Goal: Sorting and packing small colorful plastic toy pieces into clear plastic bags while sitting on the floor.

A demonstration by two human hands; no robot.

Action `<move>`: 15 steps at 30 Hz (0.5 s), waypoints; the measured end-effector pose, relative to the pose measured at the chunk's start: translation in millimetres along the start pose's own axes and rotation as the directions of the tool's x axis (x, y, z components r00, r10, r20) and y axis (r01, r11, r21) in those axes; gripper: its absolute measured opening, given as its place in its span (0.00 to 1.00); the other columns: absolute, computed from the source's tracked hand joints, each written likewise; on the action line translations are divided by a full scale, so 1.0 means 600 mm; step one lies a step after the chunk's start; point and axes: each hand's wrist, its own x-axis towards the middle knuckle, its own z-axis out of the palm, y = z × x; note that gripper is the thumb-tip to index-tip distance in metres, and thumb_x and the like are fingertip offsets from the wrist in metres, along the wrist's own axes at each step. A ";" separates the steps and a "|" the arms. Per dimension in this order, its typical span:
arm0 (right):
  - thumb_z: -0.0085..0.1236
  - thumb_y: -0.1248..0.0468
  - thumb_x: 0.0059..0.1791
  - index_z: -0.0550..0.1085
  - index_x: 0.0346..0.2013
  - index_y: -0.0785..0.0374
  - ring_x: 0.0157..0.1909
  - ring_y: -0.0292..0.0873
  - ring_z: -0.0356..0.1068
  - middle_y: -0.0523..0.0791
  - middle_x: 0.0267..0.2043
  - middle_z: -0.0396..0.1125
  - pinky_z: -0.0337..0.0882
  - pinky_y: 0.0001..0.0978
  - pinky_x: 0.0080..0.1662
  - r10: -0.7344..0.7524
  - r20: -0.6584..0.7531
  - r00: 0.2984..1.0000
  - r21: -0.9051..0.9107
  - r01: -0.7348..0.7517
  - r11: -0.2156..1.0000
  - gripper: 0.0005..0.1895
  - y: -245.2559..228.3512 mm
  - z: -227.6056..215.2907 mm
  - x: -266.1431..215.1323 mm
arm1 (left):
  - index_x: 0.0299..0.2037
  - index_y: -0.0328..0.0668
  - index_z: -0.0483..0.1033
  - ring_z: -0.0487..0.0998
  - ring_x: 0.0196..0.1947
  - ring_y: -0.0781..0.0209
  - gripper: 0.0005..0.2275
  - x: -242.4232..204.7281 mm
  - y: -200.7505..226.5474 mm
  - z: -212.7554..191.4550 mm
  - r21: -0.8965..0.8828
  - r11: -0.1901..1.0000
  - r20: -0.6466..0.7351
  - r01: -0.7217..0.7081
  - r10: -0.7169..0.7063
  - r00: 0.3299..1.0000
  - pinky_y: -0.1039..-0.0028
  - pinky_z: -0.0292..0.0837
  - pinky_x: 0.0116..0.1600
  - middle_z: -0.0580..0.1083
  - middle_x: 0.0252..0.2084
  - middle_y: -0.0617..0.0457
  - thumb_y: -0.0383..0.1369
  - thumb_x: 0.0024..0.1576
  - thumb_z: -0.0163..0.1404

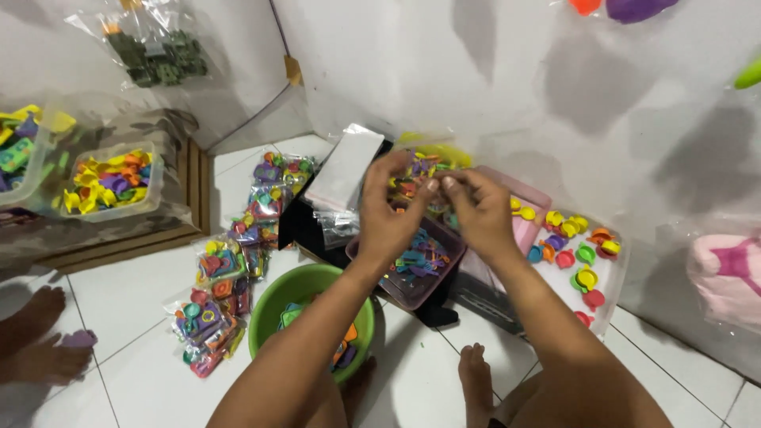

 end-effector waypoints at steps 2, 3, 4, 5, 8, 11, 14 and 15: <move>0.53 0.65 0.55 0.78 0.46 0.65 0.39 0.40 0.79 0.49 0.39 0.77 0.80 0.30 0.42 0.267 0.071 0.961 0.419 -0.271 0.866 0.09 -0.014 0.004 0.008 | 0.70 0.31 0.55 0.63 0.68 0.28 0.41 0.011 0.003 -0.016 0.155 0.974 0.042 0.168 -0.176 0.983 0.46 0.65 0.68 0.61 0.66 0.28 0.41 0.50 0.64; 0.53 0.65 0.55 0.78 0.46 0.65 0.39 0.40 0.79 0.49 0.39 0.77 0.80 0.30 0.42 0.272 0.078 0.959 0.418 -0.279 0.864 0.09 -0.011 0.004 0.009 | 0.70 0.31 0.55 0.63 0.68 0.28 0.41 0.015 -0.003 -0.020 0.157 0.972 0.036 0.175 -0.183 0.982 0.46 0.65 0.68 0.61 0.66 0.28 0.41 0.50 0.64; 0.51 0.66 0.55 0.76 0.47 0.68 0.39 0.46 0.79 0.54 0.40 0.76 0.81 0.37 0.42 0.287 0.109 0.952 0.508 -0.302 0.807 0.10 -0.008 0.004 0.010 | 0.71 0.28 0.49 0.58 0.70 0.27 0.46 0.019 -0.010 -0.023 -0.002 0.961 0.075 0.278 -0.277 0.958 0.46 0.60 0.70 0.57 0.69 0.27 0.42 0.48 0.66; 0.50 0.67 0.55 0.74 0.48 0.71 0.40 0.52 0.80 0.58 0.40 0.76 0.82 0.43 0.43 0.299 0.141 0.944 0.590 -0.322 0.740 0.11 -0.006 0.005 0.011 | 0.73 0.25 0.44 0.54 0.72 0.26 0.51 0.022 -0.016 -0.027 -0.157 0.913 0.127 0.376 -0.358 0.925 0.46 0.55 0.72 0.54 0.71 0.26 0.42 0.46 0.68; 0.49 0.67 0.55 0.74 0.48 0.71 0.38 0.50 0.80 0.59 0.41 0.76 0.82 0.38 0.39 0.309 0.180 0.934 0.622 -0.352 0.700 0.11 -0.015 0.017 0.010 | 0.51 0.32 0.80 0.85 0.39 0.52 0.17 0.031 -0.056 -0.044 -0.407 0.753 0.191 0.518 -0.484 0.854 0.68 0.84 0.44 0.81 0.40 0.40 0.27 0.52 0.64; 0.41 0.49 0.58 0.74 0.49 0.71 0.40 0.51 0.80 0.58 0.40 0.76 0.82 0.44 0.42 0.360 0.235 0.903 0.591 -0.426 0.685 0.26 0.002 0.016 0.019 | 0.48 0.30 0.79 0.85 0.38 0.42 0.13 0.043 -0.043 -0.057 -0.455 0.756 0.107 0.470 -0.478 0.872 0.72 0.83 0.33 0.80 0.39 0.33 0.29 0.56 0.59; 0.42 0.47 0.58 0.74 0.47 0.69 0.43 0.49 0.80 0.55 0.42 0.76 0.81 0.41 0.45 0.405 0.166 0.899 0.522 -0.429 0.737 0.26 -0.001 -0.006 0.040 | 0.47 0.28 0.80 0.85 0.35 0.47 0.13 0.055 -0.028 -0.081 -0.400 0.823 0.012 0.403 -0.435 0.900 0.68 0.84 0.39 0.81 0.36 0.35 0.30 0.54 0.60; 0.42 0.47 0.58 0.74 0.47 0.69 0.43 0.49 0.80 0.55 0.42 0.76 0.81 0.41 0.45 0.410 0.157 0.899 0.519 -0.428 0.740 0.26 0.019 -0.015 0.046 | 0.47 0.28 0.80 0.85 0.35 0.47 0.13 0.058 -0.028 -0.090 -0.403 0.819 0.022 0.409 -0.438 0.899 0.68 0.84 0.39 0.81 0.36 0.35 0.30 0.54 0.60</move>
